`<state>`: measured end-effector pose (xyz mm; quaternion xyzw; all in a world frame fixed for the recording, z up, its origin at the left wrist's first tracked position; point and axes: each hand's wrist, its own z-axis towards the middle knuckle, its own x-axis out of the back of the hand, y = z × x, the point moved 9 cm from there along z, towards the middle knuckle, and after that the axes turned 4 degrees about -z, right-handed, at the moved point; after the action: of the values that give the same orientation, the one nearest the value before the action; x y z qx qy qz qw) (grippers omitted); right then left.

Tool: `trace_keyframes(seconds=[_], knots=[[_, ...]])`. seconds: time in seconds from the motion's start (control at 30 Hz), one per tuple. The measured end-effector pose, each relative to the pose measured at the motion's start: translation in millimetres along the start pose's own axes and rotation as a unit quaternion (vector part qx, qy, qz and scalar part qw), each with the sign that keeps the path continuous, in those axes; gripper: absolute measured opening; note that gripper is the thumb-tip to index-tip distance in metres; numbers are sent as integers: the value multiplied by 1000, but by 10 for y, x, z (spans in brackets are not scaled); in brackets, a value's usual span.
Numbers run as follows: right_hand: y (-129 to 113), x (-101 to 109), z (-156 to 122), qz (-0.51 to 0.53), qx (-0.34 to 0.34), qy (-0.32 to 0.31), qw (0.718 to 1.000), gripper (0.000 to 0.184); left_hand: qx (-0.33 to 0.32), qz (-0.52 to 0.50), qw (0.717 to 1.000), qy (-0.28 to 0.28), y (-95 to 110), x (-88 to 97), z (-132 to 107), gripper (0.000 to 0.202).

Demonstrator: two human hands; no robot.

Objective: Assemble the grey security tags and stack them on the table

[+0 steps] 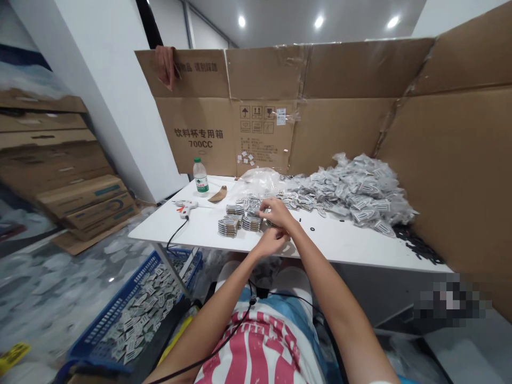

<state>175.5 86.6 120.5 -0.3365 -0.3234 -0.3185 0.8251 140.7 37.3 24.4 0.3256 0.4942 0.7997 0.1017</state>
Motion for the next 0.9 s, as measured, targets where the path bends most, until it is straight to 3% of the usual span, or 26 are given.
trace_keyframes(seconds=[0.2, 0.67, 0.9], knots=[[180, -164, 41, 5, 7, -22, 1000, 4, -5, 22, 1000, 6, 43, 27, -10, 30], [192, -208, 65, -4, 17, -69, 997, 8, 3, 14, 1000, 5, 47, 20, 2, 27], [192, -186, 50, -5, 22, -61, 998, 8, 3, 16, 1000, 4, 25, 17, -2, 28]])
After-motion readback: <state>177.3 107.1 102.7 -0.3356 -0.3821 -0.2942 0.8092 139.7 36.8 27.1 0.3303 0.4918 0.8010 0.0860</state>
